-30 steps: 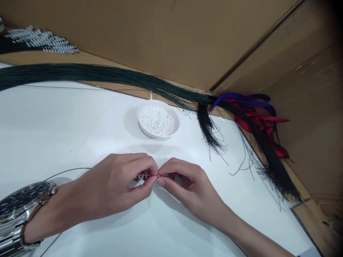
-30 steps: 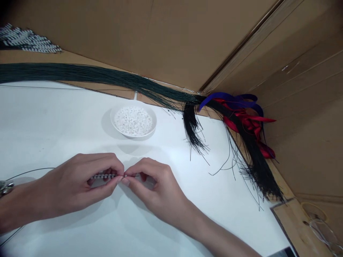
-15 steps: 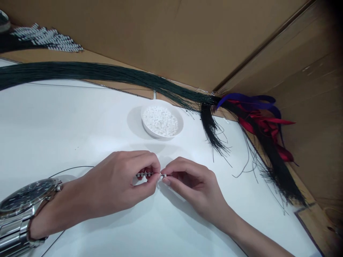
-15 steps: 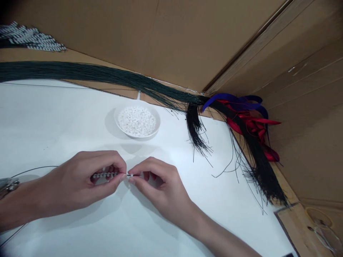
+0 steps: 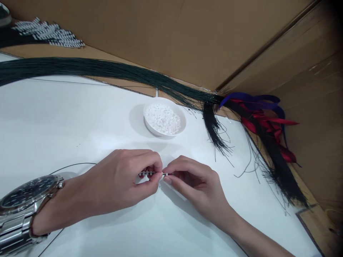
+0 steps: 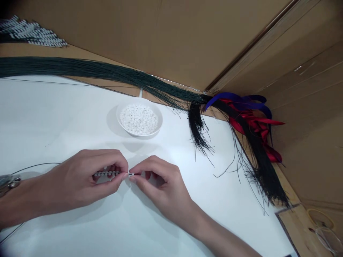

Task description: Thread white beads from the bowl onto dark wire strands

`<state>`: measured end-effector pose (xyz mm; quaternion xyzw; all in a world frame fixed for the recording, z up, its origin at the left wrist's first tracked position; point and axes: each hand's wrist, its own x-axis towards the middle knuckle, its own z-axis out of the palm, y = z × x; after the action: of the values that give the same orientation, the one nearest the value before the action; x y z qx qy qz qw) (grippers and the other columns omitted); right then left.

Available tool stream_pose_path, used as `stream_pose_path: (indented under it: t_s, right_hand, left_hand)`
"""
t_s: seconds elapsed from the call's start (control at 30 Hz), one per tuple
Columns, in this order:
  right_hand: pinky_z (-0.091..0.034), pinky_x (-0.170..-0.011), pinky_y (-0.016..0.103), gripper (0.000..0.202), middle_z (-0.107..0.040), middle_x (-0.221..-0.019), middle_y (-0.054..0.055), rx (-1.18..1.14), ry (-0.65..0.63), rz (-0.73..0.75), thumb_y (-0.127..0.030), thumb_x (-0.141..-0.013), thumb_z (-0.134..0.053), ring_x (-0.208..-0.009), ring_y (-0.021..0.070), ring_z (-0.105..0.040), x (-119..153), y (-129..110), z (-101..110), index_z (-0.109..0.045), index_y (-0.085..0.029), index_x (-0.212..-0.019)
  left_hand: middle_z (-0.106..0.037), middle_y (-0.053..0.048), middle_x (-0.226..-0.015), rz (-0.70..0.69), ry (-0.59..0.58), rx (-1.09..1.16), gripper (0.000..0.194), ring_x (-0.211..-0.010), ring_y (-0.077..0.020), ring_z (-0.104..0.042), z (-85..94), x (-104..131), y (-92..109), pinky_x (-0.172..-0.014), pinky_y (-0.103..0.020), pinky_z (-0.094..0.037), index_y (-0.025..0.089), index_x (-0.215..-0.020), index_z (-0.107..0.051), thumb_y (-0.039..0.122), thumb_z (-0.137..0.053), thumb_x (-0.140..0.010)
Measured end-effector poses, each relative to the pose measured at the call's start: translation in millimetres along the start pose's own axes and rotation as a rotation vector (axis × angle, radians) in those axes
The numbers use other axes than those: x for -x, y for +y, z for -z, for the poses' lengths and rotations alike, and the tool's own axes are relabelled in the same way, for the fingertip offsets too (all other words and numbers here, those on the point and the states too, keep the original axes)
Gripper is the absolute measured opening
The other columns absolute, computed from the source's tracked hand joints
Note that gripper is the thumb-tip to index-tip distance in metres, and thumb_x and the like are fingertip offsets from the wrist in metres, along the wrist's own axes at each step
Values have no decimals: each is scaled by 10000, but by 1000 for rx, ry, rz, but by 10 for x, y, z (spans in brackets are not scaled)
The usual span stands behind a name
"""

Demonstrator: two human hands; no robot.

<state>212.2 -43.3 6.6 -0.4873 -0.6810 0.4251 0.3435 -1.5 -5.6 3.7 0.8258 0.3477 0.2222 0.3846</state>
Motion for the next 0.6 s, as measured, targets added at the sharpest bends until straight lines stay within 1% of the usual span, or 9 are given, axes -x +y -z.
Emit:
stream_pose_path:
  t_s: [0.13, 0.3, 0.43, 0.6]
  right_hand:
    - [-512, -624, 277, 98, -728, -850, 38, 59, 10, 47, -193, -890, -686, -726, 144, -633, 24, -10, -13, -747, -225, -959]
    - [-543, -639, 288, 149, -731, -836, 33, 141, 32, 161, -138, -885, -664, -742, 157, -649, 36, -21, -40, -739, -230, -974]
    - [-556, -670, 284, 167, -733, -849, 27, 156, 31, 174, -114, -877, -667, -766, 152, -659, 30, -11, -43, -732, -225, -984]
    - [-549, -659, 278, 180, -717, -837, 38, 194, 21, 204, -94, -871, -660, -764, 150, -653, 46, -37, -38, -726, -196, -1004]
  left_hand:
    - [-607, 48, -732, -24, -23, -27, 115, -619, -85, -502, -11, 20, -25, -575, -220, -345, 211, -838, -585, 182, -507, -917]
    - [-586, 41, -715, -101, -12, -91, 136, -612, -90, -486, -29, 31, -47, -572, -233, -324, 203, -832, -592, 160, -489, -910]
    - [-575, 43, -703, -117, 5, -114, 148, -604, -91, -477, -36, 25, -46, -562, -238, -311, 197, -808, -592, 146, -485, -895]
    - [-576, 41, -710, -136, 0, -149, 150, -609, -93, -480, -44, 34, -49, -567, -242, -311, 195, -800, -591, 126, -490, -886]
